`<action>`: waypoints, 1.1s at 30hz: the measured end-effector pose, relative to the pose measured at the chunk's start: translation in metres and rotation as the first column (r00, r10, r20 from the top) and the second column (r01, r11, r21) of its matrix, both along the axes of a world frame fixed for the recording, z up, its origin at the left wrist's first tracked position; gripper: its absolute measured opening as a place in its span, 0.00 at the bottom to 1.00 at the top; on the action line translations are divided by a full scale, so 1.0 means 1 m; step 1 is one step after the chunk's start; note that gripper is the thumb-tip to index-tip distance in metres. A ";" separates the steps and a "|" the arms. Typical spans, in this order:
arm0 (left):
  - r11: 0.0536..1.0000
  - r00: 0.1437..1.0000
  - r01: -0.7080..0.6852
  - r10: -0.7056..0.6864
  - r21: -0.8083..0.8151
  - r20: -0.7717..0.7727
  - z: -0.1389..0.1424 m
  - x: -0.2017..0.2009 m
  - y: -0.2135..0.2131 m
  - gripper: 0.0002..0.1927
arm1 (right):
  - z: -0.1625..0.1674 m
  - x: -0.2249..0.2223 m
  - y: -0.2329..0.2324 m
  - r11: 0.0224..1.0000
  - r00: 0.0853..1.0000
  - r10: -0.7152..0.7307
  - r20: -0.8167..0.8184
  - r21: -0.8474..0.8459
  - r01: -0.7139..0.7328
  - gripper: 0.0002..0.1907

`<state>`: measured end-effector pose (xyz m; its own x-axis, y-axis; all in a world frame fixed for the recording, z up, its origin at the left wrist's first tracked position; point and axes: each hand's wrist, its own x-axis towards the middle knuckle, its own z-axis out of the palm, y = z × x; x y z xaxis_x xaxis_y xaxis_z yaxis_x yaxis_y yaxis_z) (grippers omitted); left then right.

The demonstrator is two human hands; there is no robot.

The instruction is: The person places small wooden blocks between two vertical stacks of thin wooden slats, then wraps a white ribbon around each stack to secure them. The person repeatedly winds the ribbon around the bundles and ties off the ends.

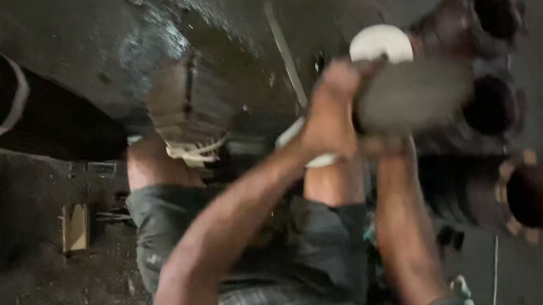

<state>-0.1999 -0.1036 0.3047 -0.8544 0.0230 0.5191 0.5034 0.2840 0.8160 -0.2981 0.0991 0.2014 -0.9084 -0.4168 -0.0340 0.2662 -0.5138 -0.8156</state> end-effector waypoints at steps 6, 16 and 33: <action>0.998 0.968 -0.006 0.021 0.060 -0.252 -0.003 0.004 0.001 0.56 | -0.010 0.007 0.004 0.999 0.999 -0.039 -0.027 -0.001 0.039 0.40; 0.999 0.988 -0.017 0.013 -0.030 -0.152 -0.007 0.007 0.009 0.56 | -0.009 -0.001 -0.001 0.994 0.992 -0.101 -0.076 0.030 0.104 0.38; 0.969 0.976 0.213 -0.218 -0.125 -0.030 -0.023 0.005 0.003 0.71 | 0.016 -0.001 -0.009 0.964 0.954 -0.232 -0.189 0.088 0.251 0.36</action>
